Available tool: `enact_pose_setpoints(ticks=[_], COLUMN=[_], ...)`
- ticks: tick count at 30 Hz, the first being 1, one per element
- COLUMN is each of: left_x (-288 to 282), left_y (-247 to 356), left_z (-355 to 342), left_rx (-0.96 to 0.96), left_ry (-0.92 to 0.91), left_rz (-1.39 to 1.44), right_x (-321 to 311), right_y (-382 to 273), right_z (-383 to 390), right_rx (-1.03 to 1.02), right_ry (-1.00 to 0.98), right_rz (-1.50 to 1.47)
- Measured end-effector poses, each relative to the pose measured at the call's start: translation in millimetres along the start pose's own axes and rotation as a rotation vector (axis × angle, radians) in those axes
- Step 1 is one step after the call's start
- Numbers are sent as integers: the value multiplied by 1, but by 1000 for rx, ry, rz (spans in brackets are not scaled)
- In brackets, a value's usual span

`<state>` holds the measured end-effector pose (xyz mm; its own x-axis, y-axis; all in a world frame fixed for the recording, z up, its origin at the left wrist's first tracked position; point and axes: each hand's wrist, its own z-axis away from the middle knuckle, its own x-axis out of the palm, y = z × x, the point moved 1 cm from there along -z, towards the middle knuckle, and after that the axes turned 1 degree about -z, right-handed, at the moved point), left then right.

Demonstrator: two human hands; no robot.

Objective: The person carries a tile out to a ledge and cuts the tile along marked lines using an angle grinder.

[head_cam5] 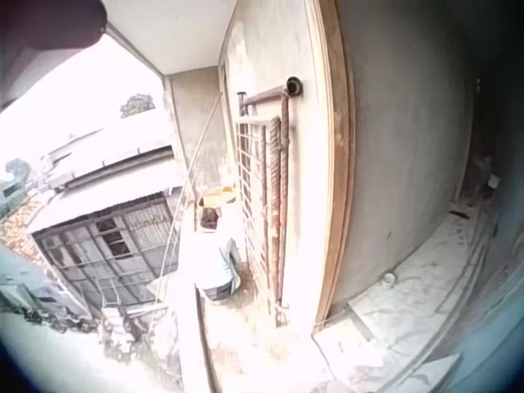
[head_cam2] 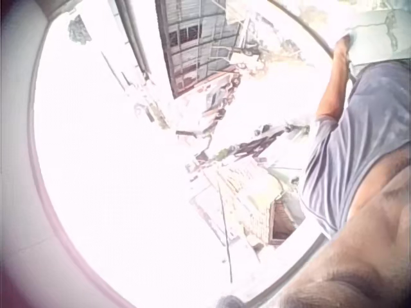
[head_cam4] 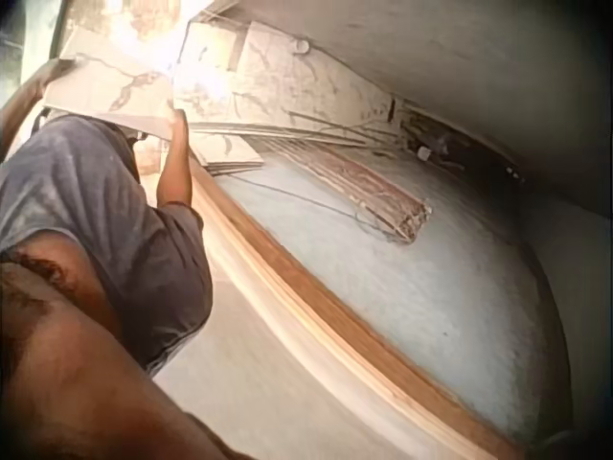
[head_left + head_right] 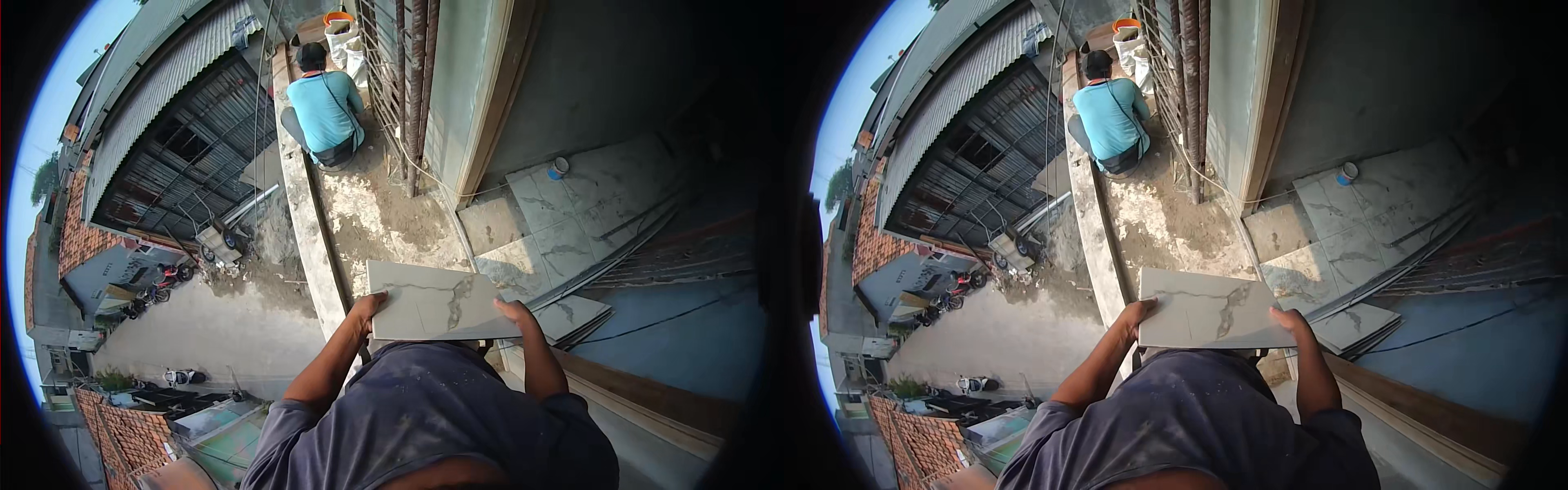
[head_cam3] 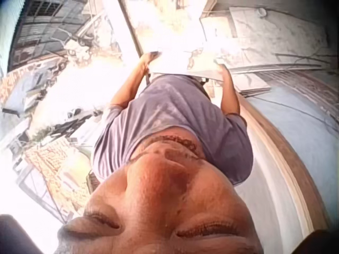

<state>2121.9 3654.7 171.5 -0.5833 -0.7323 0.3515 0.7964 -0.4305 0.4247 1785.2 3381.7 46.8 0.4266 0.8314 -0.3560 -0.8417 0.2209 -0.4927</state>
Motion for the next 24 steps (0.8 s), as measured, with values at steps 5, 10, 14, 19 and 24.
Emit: enact_pose_setpoints(ticks=[5, 10, 14, 19, 24], left_x=[-20, -49, -59, -85, -98], left_y=[27, 44, 49, 48, 53], left_z=[9, 20, 0, -35, -72], left_rx=[-37, -35, 25, 5, -28], left_ry=[-69, 17, 38, -3, -127], left_rz=[39, 37, -78, -164, -254], right_x=[26, 54, 64, 83, 79], right_y=[-24, -70, -48, -41, -42], right_z=[17, 45, 21, 9, 24], right_rx=[-3, -16, -48, -136, -92], right_ry=[75, 59, 60, 106, 121], right_rz=[-22, 77, 49, 315, 310])
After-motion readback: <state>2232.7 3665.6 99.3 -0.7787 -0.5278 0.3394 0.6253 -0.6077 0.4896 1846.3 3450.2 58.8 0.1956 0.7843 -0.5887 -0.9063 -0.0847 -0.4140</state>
